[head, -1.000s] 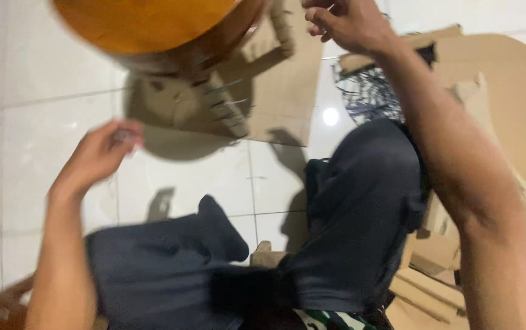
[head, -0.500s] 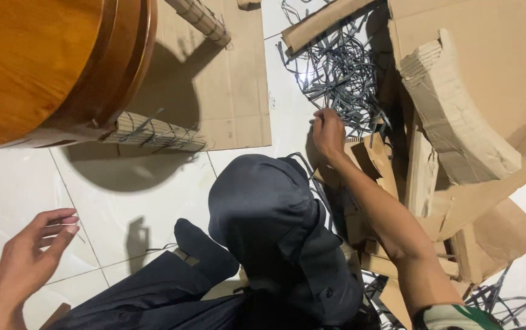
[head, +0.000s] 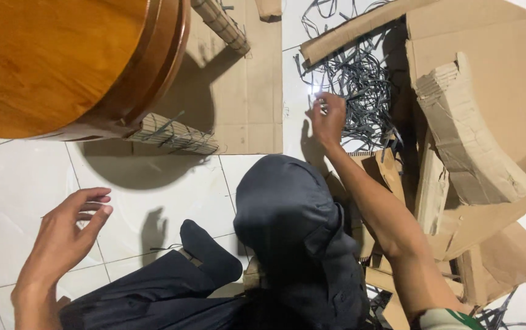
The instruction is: Wrapping a wooden table leg with corrugated cardboard and securing it with wire.
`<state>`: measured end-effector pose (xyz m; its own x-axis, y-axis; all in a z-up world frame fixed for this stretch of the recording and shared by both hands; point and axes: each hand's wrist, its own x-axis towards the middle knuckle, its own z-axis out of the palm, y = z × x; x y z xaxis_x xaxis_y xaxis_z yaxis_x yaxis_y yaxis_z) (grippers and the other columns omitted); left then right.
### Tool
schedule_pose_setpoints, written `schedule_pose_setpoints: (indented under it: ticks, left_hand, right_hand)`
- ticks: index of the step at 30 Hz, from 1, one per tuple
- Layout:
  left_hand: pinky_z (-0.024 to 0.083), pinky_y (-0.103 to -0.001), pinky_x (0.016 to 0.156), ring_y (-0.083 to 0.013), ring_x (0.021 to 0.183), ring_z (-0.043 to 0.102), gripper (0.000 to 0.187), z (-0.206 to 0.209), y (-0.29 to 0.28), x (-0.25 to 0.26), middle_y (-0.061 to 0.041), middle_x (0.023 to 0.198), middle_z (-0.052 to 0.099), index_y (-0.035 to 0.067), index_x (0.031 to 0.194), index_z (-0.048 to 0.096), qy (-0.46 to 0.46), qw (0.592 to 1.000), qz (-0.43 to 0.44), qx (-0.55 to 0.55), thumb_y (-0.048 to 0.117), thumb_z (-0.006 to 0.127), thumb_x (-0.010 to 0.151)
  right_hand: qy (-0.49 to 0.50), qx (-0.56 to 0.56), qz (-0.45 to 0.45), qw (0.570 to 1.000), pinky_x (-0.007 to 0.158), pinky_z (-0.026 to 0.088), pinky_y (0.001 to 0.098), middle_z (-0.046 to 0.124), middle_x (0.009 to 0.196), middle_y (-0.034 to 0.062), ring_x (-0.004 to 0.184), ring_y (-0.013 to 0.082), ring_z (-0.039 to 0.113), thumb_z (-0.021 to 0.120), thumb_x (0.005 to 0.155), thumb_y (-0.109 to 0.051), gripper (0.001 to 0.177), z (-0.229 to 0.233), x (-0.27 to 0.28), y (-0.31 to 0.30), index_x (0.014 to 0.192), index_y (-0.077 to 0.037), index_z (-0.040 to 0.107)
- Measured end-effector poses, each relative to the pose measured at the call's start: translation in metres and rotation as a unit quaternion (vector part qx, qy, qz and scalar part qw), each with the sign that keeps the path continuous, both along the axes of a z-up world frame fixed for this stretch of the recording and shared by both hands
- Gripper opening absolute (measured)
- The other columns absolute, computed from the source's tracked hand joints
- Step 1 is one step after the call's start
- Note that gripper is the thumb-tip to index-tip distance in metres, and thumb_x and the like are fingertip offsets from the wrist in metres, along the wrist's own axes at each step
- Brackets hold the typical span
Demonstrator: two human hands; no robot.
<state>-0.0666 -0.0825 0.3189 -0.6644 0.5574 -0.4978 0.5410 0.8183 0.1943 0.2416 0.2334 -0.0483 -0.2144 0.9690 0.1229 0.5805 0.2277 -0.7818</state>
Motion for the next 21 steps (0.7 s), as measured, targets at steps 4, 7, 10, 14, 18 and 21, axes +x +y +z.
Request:
schedule_pose_setpoints:
  ticks: [4, 7, 10, 14, 18, 21]
  left_hand:
    - [0.061, -0.047, 0.084, -0.0304, 0.110, 0.070, 0.036, -0.009, 0.000, 0.003, -0.018, 0.123, 0.071, 0.006, 0.130, 0.065, -0.010, 0.997, -0.060, 0.044, 0.017, 0.063, 0.095]
    - [0.062, -0.043, 0.081, -0.0287, 0.105, 0.070, 0.033, -0.019, 0.006, 0.014, -0.018, 0.121, 0.072, 0.006, 0.125, 0.067, -0.044, 0.980, -0.114, 0.158, 0.014, 0.064, 0.093]
    - [0.060, -0.042, 0.085, -0.0304, 0.101, 0.072, 0.031, 0.005, 0.032, 0.047, -0.017, 0.112, 0.073, 0.006, 0.124, 0.069, -0.077, 0.937, -0.163, 0.299, 0.010, 0.068, 0.093]
    - [0.058, -0.043, 0.088, -0.0269, 0.099, 0.067, 0.052, 0.037, 0.061, 0.082, -0.024, 0.122, 0.065, 0.004, 0.146, 0.049, -0.199, 0.849, -0.155, 0.465, 0.014, 0.067, 0.098]
    - [0.060, -0.041, 0.095, -0.0277, 0.116, 0.065, 0.086, 0.048, 0.076, 0.093, -0.022, 0.148, 0.046, 0.016, 0.161, 0.027, -0.267, 0.796, -0.159, 0.519, 0.030, 0.079, 0.094]
    - [0.061, -0.041, 0.097, -0.0282, 0.117, 0.067, 0.099, 0.049, 0.069, 0.097, -0.023, 0.148, 0.048, 0.021, 0.164, 0.019, -0.296, 0.785, -0.146, 0.524, 0.027, 0.086, 0.090]
  right_hand:
    - [0.232, -0.109, -0.015, 0.967, 0.070, 0.058, 0.0282, 0.072, 0.096, 0.0045, 0.080, 0.0140, 0.063, 0.065, 0.097, -0.007, 0.007, 0.083, 0.014, 0.004, 0.098, -0.012, 0.070]
    - [0.371, -0.234, 0.069, 0.896, 0.081, 0.055, 0.0239, 0.075, 0.101, 0.0037, 0.089, 0.0096, 0.064, 0.063, 0.097, -0.008, 0.010, 0.175, 0.026, 0.004, 0.101, -0.012, 0.072]
    - [0.435, -0.256, 0.159, 0.848, 0.085, 0.057, 0.0233, 0.075, 0.105, 0.0108, 0.098, 0.0144, 0.071, 0.065, 0.095, -0.013, 0.017, 0.245, 0.021, -0.001, 0.108, -0.004, 0.071]
    - [0.421, -0.258, 0.298, 0.817, 0.087, 0.058, 0.0260, 0.074, 0.099, 0.0198, 0.095, 0.0197, 0.074, 0.064, 0.096, -0.015, 0.027, 0.334, -0.001, -0.023, 0.110, 0.007, 0.069]
    - [0.364, -0.265, 0.396, 0.800, 0.089, 0.057, 0.0294, 0.073, 0.097, 0.0193, 0.091, 0.0207, 0.072, 0.061, 0.096, -0.014, 0.027, 0.405, -0.028, -0.066, 0.108, 0.008, 0.070]
    - [0.244, -0.227, 0.458, 0.824, 0.092, 0.055, 0.0347, 0.072, 0.095, 0.0168, 0.092, 0.0225, 0.069, 0.061, 0.097, -0.016, 0.027, 0.425, -0.044, -0.082, 0.108, 0.006, 0.071]
